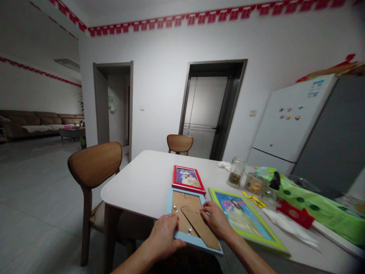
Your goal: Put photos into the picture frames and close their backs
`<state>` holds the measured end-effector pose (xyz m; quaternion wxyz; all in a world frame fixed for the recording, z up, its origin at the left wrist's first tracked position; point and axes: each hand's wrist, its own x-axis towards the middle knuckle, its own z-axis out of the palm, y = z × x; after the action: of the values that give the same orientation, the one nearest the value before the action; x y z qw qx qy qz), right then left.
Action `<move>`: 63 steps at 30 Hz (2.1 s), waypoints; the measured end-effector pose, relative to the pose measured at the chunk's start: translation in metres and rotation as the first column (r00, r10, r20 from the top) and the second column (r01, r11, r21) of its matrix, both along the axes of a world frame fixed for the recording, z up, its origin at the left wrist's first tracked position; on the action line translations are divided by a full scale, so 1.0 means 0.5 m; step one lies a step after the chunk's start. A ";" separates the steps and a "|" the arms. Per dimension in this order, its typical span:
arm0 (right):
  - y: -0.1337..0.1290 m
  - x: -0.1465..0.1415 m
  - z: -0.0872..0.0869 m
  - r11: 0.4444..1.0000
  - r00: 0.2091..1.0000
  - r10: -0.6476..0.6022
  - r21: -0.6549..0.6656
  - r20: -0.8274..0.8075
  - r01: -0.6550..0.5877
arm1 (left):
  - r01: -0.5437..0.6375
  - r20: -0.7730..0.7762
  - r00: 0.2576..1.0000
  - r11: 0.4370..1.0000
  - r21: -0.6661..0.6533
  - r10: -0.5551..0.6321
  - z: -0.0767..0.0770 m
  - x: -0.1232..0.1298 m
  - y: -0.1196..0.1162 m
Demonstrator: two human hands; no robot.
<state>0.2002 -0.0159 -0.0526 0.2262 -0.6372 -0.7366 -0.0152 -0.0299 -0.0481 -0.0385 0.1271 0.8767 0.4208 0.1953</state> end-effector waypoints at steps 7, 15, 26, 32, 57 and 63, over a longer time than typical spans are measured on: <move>-0.017 -0.003 -0.004 1.000 0.999 0.019 -0.007 -0.035 -0.019 | -0.017 -0.038 0.999 0.999 -0.048 0.015 0.011 0.000 -0.007; 0.011 -0.134 0.014 0.988 0.987 0.150 -0.028 -0.063 -0.152 | -0.014 -0.041 0.999 0.999 -0.053 0.012 -0.004 -0.004 -0.003; 0.023 -0.172 0.010 0.962 0.962 0.271 -0.037 0.034 -0.270 | -0.008 -0.031 0.999 0.997 -0.079 0.005 -0.006 -0.007 -0.001; 0.029 -0.153 0.014 0.964 0.964 0.262 -0.044 -0.045 -0.264 | 0.006 0.006 1.000 0.999 -0.037 -0.006 -0.015 -0.010 0.000; 0.154 -0.106 0.004 0.905 0.916 -0.392 -0.216 -0.090 0.366 | 0.005 0.014 1.000 0.996 -0.087 -0.004 0.019 -0.017 -0.031; 0.153 -0.101 0.000 0.931 0.934 -0.335 -0.198 -0.127 0.307 | -0.020 0.016 1.000 0.996 -0.090 0.021 0.021 -0.011 -0.038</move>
<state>0.1495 0.0607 -0.0528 0.2216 -0.7660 -0.6002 0.0632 -0.0355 -0.0670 -0.0280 0.1680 0.8640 0.4371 0.1850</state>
